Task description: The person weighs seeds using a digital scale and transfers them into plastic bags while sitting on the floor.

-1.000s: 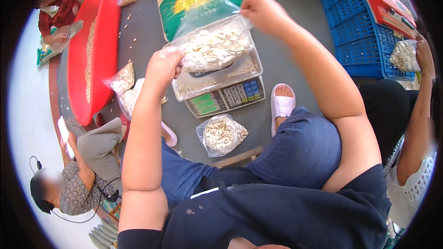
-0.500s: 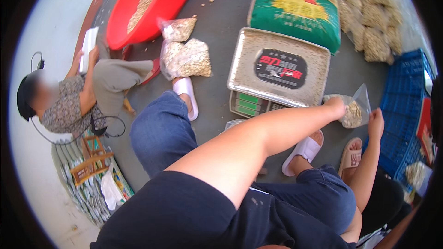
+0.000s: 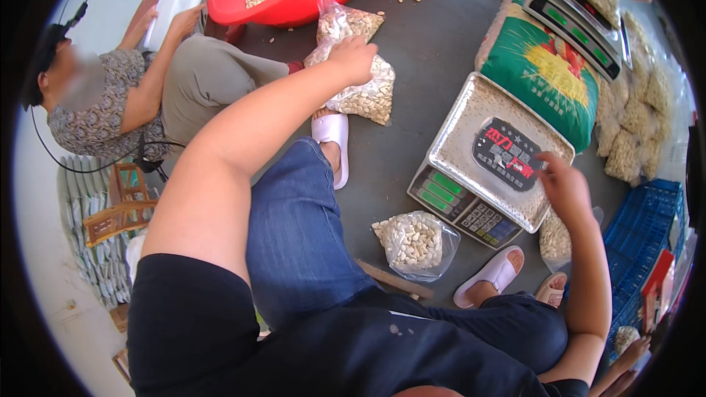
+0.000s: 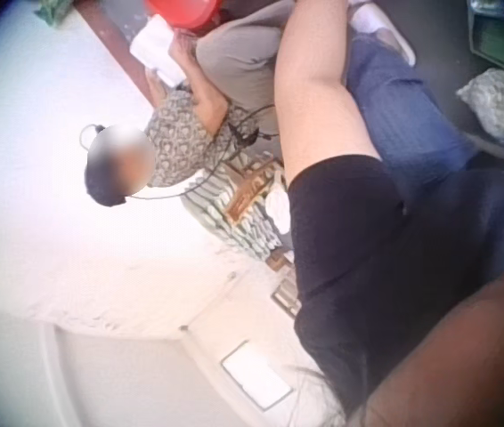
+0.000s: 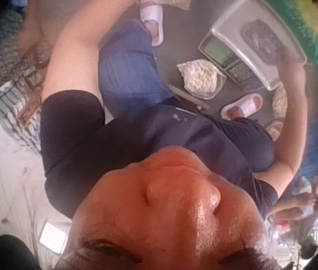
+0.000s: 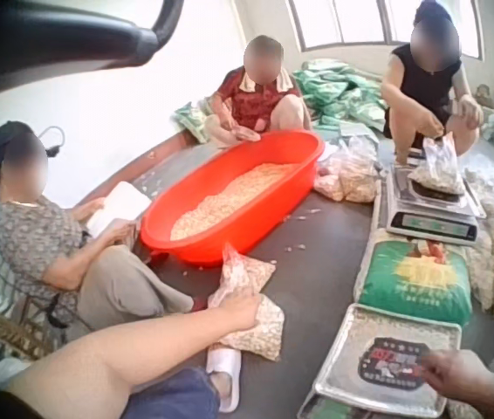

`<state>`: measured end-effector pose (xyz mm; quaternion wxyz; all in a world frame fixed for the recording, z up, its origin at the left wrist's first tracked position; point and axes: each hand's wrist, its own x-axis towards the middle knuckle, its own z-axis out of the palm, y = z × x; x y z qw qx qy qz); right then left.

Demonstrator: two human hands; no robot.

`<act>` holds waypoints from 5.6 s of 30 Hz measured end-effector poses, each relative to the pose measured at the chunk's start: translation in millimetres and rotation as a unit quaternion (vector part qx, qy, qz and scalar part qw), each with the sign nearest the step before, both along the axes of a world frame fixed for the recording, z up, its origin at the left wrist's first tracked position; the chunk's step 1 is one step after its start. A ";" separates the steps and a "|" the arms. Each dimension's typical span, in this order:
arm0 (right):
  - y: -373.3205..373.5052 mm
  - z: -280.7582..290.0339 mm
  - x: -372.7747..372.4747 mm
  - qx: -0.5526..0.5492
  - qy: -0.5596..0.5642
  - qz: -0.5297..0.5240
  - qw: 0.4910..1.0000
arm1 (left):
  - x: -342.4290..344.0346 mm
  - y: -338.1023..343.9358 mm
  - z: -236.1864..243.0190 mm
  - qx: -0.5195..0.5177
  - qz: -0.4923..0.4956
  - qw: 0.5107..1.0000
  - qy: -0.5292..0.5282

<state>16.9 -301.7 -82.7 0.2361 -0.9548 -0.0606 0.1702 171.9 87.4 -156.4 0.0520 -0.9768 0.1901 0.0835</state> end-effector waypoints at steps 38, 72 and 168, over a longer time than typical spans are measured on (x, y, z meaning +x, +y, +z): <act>-43.5 -78.1 -36.2 0.133 -0.004 -0.157 0.979 | -128.8 -258.1 7.2 -0.588 0.391 0.611 0.357; 7.2 -49.4 -49.4 -0.343 -0.073 -0.222 0.910 | -180.9 -107.1 170.3 -0.068 -0.105 0.980 0.154; 2.7 -39.8 -2.9 -0.030 -0.054 -0.180 0.982 | -177.7 -68.9 180.6 -0.120 -0.033 0.978 0.169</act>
